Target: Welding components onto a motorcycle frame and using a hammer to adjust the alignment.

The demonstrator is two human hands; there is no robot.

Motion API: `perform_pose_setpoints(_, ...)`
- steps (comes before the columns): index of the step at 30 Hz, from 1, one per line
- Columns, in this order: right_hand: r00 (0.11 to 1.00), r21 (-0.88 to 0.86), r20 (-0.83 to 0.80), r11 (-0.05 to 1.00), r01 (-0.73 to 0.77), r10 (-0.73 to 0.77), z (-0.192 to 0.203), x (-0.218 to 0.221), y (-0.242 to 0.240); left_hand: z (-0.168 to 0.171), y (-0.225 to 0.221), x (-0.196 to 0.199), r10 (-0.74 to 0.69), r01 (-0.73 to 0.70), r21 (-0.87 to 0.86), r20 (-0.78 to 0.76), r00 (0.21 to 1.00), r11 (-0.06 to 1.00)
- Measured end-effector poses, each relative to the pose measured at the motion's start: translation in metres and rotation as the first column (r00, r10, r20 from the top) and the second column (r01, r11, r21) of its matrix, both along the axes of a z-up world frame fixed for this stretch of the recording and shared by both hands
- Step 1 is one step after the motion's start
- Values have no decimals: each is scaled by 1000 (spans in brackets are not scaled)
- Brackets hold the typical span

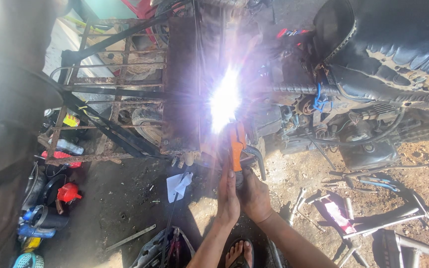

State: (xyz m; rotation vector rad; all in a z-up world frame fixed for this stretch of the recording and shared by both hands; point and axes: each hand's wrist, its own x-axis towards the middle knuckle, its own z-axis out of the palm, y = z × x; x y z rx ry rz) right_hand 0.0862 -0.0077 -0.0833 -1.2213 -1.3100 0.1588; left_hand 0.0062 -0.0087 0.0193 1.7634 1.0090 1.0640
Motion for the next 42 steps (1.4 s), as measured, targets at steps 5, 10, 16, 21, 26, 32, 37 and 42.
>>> perform_pose_setpoints(5, 1000, -91, -23, 996, -20, 18, 14, 1, -2, -7, 3, -1, -31, 30, 30, 60, 998, 999)
perform_pose_setpoints(10, 1000, -13, 19, 1000, 1, -1, -5, 0, 4, -23, 9, -7, 20, -19, -14, 19, 1000, 1000)
perform_pose_setpoints(16, 996, -116, -48, 990, -75, 69, -21, -1, 4, -24, 10, -7, 16, -15, 29, -16, 1000, 999)
perform_pose_setpoints(21, 999, -61, -42, 998, -18, 15, 11, -1, -5, -21, 10, -7, -15, 11, 87, 44, 999, 996)
perform_pose_setpoints(26, 1000, 8, -27, 1000, 2, -2, -1, -3, -2, -23, 9, -8, 12, -13, 68, 13, 1000, 998)
perform_pose_setpoints(32, 999, -19, -35, 1000, -19, 18, 10, 0, -4, -20, 9, -7, 29, -29, 9, -28, 999, 1000)
perform_pose_setpoints(37, 1000, 34, -23, 999, -12, 12, 12, 0, -3, -23, 11, -8, 36, -38, -22, -55, 998, 999)
perform_pose_setpoints(42, 994, -54, -80, 995, -78, 74, 14, 1, -4, -2, 3, -1, -2, 2, 36, -1, 1000, 999)
